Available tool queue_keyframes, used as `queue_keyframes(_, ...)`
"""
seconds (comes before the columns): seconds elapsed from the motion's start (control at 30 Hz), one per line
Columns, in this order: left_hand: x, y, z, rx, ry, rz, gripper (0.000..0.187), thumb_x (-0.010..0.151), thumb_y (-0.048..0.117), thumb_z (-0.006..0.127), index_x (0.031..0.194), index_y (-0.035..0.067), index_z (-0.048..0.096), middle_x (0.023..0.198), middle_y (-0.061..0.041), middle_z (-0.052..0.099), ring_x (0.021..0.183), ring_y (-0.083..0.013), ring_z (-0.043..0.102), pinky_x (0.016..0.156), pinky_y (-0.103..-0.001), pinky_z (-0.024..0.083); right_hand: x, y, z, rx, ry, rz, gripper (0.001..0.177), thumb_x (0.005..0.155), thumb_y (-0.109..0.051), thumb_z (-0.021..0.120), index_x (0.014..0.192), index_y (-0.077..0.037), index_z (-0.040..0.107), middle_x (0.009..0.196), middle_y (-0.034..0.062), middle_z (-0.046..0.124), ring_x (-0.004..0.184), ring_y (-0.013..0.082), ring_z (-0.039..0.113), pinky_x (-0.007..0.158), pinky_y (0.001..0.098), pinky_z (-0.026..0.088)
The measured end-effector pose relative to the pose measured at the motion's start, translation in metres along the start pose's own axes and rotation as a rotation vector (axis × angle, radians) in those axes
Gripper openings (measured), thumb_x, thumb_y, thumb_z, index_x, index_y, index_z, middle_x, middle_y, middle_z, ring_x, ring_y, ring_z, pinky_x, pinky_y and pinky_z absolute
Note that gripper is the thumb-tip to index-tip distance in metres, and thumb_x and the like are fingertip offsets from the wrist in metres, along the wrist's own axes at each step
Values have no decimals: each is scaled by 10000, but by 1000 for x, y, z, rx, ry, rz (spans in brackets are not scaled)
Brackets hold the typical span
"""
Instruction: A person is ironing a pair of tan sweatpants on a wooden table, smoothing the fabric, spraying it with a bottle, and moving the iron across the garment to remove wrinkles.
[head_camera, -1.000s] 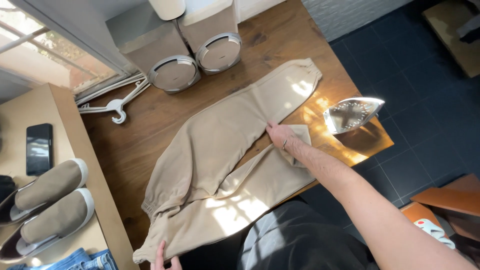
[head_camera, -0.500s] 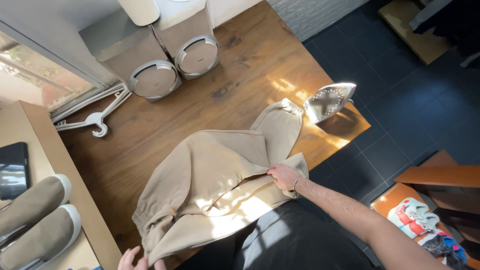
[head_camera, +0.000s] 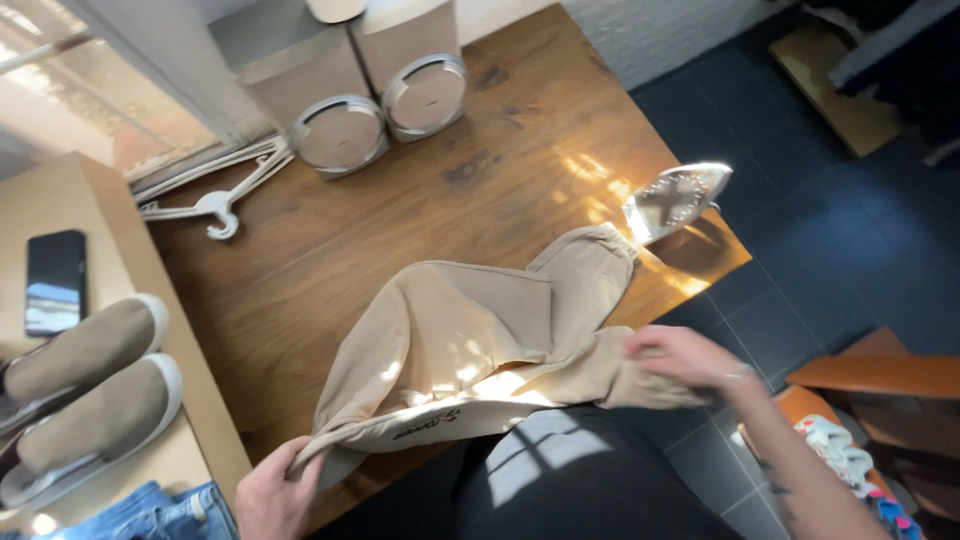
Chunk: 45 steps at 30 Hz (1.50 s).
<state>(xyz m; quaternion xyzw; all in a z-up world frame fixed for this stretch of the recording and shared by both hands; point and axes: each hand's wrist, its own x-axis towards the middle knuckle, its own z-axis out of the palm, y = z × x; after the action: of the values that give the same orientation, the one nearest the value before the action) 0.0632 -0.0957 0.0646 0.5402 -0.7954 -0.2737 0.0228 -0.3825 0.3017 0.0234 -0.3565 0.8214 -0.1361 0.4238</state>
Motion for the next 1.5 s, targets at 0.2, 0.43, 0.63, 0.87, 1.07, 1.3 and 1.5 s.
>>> queue_keyframes(0.2,19,13,-46,-157,-129,193,175,882,291,735,908,133,808,861,29,817,807,-129,716,790,-267,510,-92,21,-101,686,247,-411,101,848,-63,743,804,3,804,966,186,771,945,287,736,894,391,537)
queue_keyframes(0.43,89,1,-6,-212,166,79,215,1029,273,582,979,82,666,925,-131,732,901,-329,672,816,-417,461,-46,-72,-132,906,493,-499,1054,473,-22,750,1477,132,469,1506,220,563,1159,207,624,940,208,496)
queue_keyframes(0.63,135,-12,39,-126,326,97,211,1068,225,521,1087,59,649,1013,-124,701,937,-348,652,826,-465,482,31,-125,-145,-43,834,-281,237,934,-193,874,1057,-27,758,879,54,723,777,133,649,686,269,522)
queue_keyframes(0.87,187,25,-4,7,534,330,189,1075,175,538,1115,63,684,1002,-94,706,922,-313,655,776,-433,506,160,-76,-216,451,1103,-422,263,1134,-20,809,1027,-7,569,902,101,580,752,146,534,585,315,392)
queue_keyframes(1.07,337,16,51,279,657,204,190,1029,209,592,1167,97,660,1122,-106,669,1029,-335,612,897,-504,430,429,156,-256,1606,629,-205,315,773,-217,518,974,11,436,947,232,527,756,410,591,603,521,451)
queue_keyframes(1.3,301,6,160,98,569,23,563,831,62,760,1363,130,588,1478,-124,456,1391,-384,440,1098,-674,367,385,14,-73,217,661,80,697,890,-350,855,1431,-24,562,1278,280,661,1052,421,683,950,560,538)
queue_keyframes(1.5,159,-61,197,-215,874,-311,513,826,11,736,1304,23,553,1321,-217,462,1278,-435,497,1122,-580,374,258,14,28,-86,841,-229,405,888,-16,699,1285,28,631,1433,234,584,1340,411,557,1141,495,455)
